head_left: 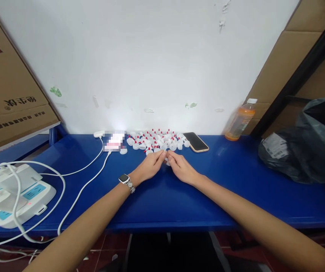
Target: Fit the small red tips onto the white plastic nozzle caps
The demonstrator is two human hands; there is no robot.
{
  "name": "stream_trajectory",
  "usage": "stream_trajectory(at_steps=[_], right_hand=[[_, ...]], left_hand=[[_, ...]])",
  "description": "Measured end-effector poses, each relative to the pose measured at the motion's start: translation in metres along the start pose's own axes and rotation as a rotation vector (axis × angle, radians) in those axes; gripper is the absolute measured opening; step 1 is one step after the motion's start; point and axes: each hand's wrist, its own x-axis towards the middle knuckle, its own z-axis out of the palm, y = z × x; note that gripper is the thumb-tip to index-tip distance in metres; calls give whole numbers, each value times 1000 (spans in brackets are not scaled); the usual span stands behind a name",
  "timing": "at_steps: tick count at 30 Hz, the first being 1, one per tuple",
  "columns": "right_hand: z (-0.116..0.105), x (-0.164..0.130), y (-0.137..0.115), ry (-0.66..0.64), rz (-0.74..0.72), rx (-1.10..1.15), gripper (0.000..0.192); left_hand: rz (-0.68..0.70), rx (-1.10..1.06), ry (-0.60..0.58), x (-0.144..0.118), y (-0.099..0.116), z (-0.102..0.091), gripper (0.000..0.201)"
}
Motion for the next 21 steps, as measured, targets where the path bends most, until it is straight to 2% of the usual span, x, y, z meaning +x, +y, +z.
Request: stream_trajectory(at_steps=[3,4,5,7,9,12,14,17,21], right_hand=[[-8,-3,4,76,85,-62,23],[-11,-3,5,103,111,-66,26],[-13,-3,6,119,128,-66,29],[-14,-1,7,119,138,-65,30],[-13,2,9,100,127,-63,28],[-9,5,12,92,87,-71,25],[-8,5,14,124,59,-98,24],[-8,6,15,182,46,-134,25],[-3,10,12,99,86,8,25]], left_hand=[[-109,-83,231,0,-8,-15,47],[-118,-68,252,-2,-11,-21,47],[-112,-34,231,-4,-13,-27,45],[-68,89,57,-10,-16,-33,40],[-2,173,-61,-15,-18,-32,31],[52,224,-149,-19,-20,-26,24],[56,243,-165,-19,-21,-23,24],[43,251,-117,-18,-19,-24,25],[33,201,-29,-18,-15,-23,37]])
